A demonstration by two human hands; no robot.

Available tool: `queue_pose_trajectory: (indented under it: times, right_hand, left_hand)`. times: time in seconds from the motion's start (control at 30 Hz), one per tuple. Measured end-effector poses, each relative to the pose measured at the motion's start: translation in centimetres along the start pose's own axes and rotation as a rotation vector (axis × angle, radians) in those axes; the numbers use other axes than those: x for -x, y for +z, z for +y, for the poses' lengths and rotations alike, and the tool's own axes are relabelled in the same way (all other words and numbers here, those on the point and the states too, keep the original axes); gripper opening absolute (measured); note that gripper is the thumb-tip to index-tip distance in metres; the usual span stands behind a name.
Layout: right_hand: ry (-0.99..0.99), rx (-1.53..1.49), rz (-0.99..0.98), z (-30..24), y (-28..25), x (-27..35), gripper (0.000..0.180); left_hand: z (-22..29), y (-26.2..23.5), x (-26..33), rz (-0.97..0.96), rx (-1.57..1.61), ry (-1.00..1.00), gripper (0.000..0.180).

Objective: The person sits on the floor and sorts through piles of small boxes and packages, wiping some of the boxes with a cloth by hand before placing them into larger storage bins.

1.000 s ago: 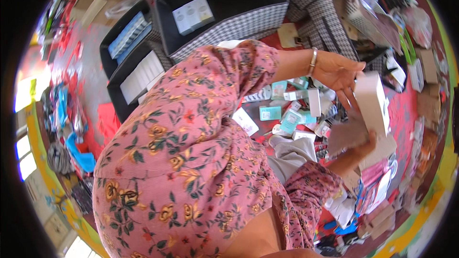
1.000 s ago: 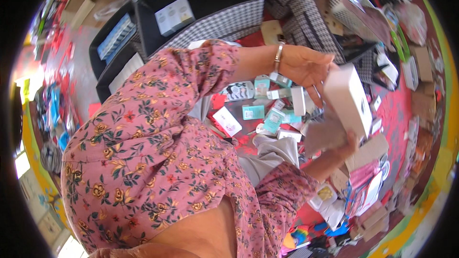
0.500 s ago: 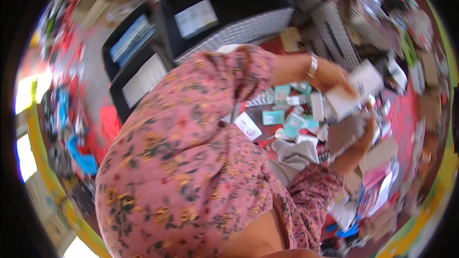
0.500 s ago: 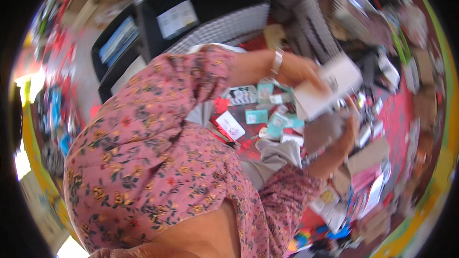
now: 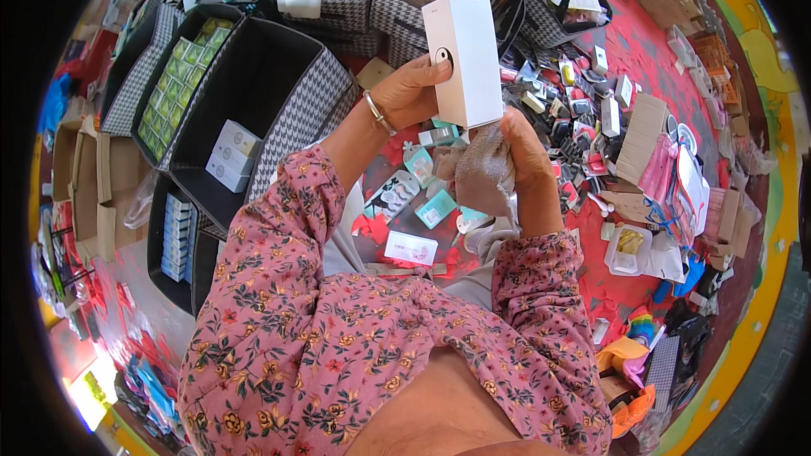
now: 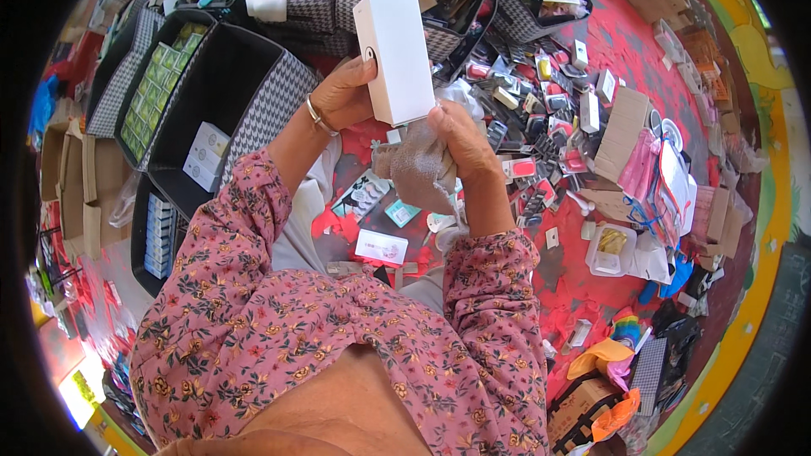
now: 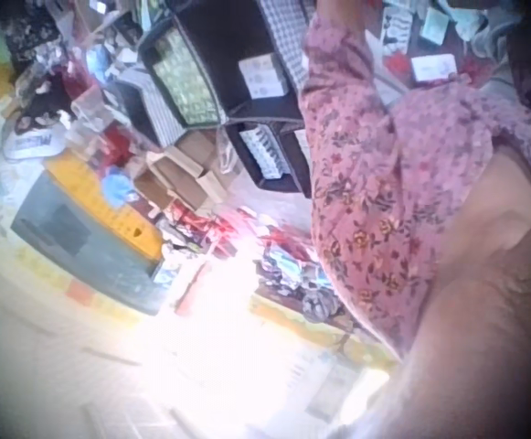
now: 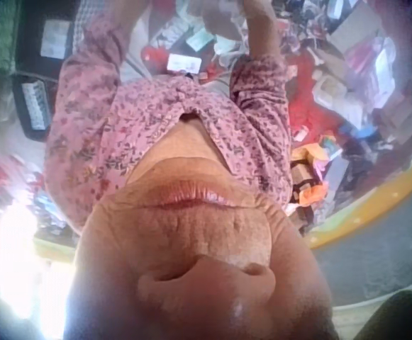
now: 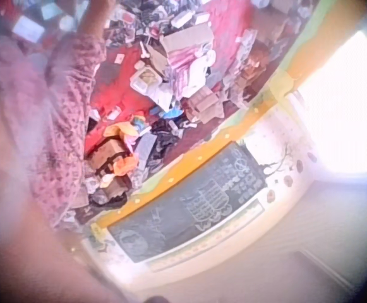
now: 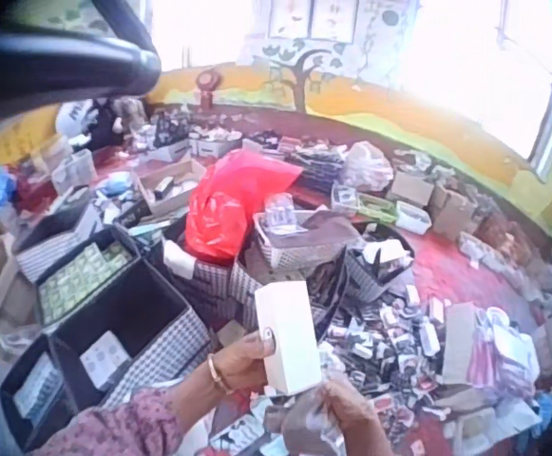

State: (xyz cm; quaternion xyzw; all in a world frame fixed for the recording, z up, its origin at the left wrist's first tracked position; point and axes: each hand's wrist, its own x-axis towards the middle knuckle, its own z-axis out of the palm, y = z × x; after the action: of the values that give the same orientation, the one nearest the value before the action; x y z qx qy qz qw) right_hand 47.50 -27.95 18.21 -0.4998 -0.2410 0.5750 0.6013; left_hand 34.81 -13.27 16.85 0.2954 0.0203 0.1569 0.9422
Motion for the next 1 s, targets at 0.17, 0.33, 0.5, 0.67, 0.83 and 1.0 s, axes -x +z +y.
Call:
queue_pose_trajectory:
  times: [0.17,0.33,0.5,0.67,0.83,1.0]
  right_hand:
    - [-0.008,-0.148,0.119,-0.2,0.6,-0.3,0.045]
    - [-0.498,0.739,0.607,-1.6,1.4,-0.4,0.042]
    - [-0.659,1.038,0.732,-1.1,1.9,0.0,0.048]
    - [-0.777,1.23,0.754,-0.4,1.9,-0.9,0.046]
    - [-0.602,1.251,0.607,-0.2,4.5,-1.2,0.055]
    - [-0.669,1.141,0.496,0.2,3.1,-0.6,0.048]
  left_hand:
    - [-0.6,0.8,-0.4,0.06,-0.04,0.01,0.049]
    - [-0.8,0.7,-0.9,0.095,0.023,0.021,0.052]
    - [-1.6,1.1,-1.5,0.074,0.011,0.031,0.05]
    - [-2.0,1.5,-1.8,0.158,-0.066,0.059,0.045]
    - [-0.9,1.5,-0.8,0.446,-0.226,0.115,0.043]
    - [5.3,0.0,2.2,0.491,-0.215,0.334,0.043]
